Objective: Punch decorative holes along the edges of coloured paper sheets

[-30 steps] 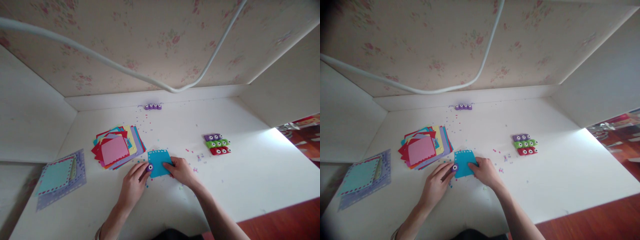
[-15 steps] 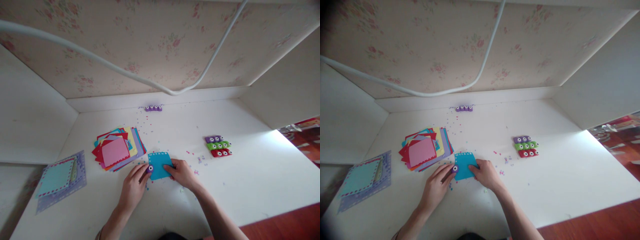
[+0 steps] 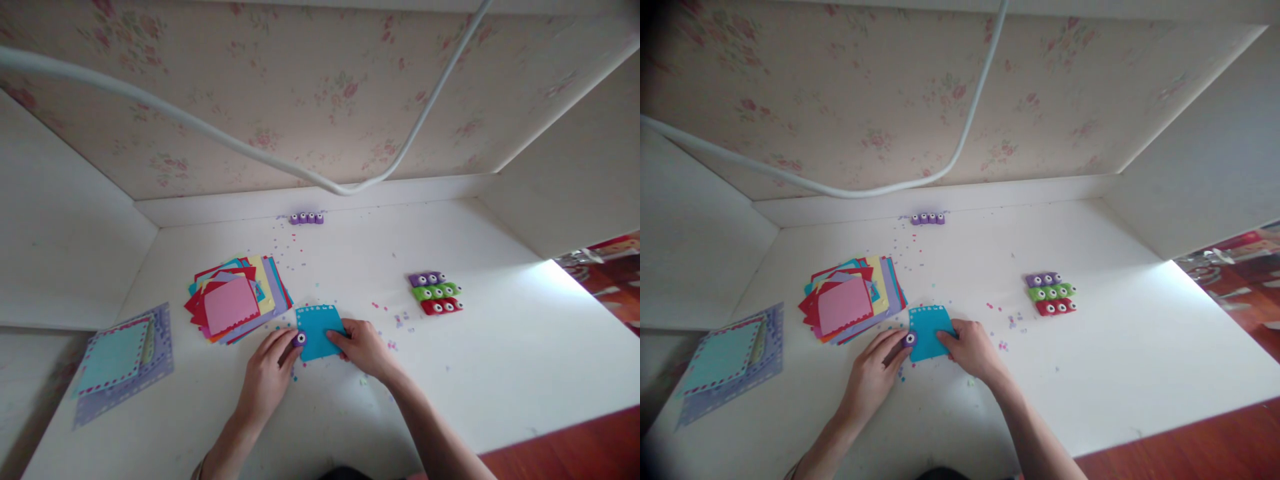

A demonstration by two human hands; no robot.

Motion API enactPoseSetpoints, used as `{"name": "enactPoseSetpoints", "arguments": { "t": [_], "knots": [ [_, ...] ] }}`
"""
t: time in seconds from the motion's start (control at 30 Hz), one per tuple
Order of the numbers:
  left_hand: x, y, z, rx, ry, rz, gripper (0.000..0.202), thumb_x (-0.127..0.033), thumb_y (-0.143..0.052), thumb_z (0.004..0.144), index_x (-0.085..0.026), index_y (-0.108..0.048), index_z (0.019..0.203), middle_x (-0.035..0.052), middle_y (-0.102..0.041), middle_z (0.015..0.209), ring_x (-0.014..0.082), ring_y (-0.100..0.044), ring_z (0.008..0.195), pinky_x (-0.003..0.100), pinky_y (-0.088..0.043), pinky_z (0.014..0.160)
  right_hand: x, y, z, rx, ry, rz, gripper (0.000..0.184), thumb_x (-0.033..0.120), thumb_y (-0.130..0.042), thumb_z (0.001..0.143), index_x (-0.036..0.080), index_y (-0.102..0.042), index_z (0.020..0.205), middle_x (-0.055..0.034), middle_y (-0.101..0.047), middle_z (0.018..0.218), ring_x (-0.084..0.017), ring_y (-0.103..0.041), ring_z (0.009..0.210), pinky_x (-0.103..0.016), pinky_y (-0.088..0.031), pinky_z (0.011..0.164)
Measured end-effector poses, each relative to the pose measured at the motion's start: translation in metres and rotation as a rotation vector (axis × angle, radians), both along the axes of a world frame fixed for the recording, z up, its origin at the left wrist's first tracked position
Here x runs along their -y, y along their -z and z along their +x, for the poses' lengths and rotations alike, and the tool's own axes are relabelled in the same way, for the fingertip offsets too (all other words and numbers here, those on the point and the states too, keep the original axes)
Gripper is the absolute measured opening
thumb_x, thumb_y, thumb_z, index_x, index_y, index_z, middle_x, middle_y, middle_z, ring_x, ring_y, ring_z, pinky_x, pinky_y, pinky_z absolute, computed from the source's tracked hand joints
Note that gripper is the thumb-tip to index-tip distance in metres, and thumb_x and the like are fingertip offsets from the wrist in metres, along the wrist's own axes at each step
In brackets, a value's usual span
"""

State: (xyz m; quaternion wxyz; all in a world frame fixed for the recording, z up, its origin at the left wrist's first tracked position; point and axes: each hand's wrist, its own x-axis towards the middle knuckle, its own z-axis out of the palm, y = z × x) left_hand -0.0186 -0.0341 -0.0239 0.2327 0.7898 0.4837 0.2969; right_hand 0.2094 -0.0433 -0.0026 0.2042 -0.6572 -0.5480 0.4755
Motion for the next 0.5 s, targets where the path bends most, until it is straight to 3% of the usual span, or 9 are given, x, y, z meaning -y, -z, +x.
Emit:
{"name": "enactPoseSetpoints", "arguments": {
  "t": [0.5],
  "knots": [
    [0.0006,0.0,-0.0001,0.009,-0.017,-0.019,0.025,-0.029,-0.059,0.089,-0.023,-0.062,0.113,0.006,-0.066,0.109,0.0199,-0.063,0.102,0.034,-0.054,0.09,-0.0003,-0.0049,-0.0001,0.005,-0.008,0.011,0.028,0.039,-0.05,0.086,0.019,-0.054,0.066,0.0019,-0.061,0.054,-0.012,-0.054,0.05,-0.021,-0.036,0.05]
  ]
}}
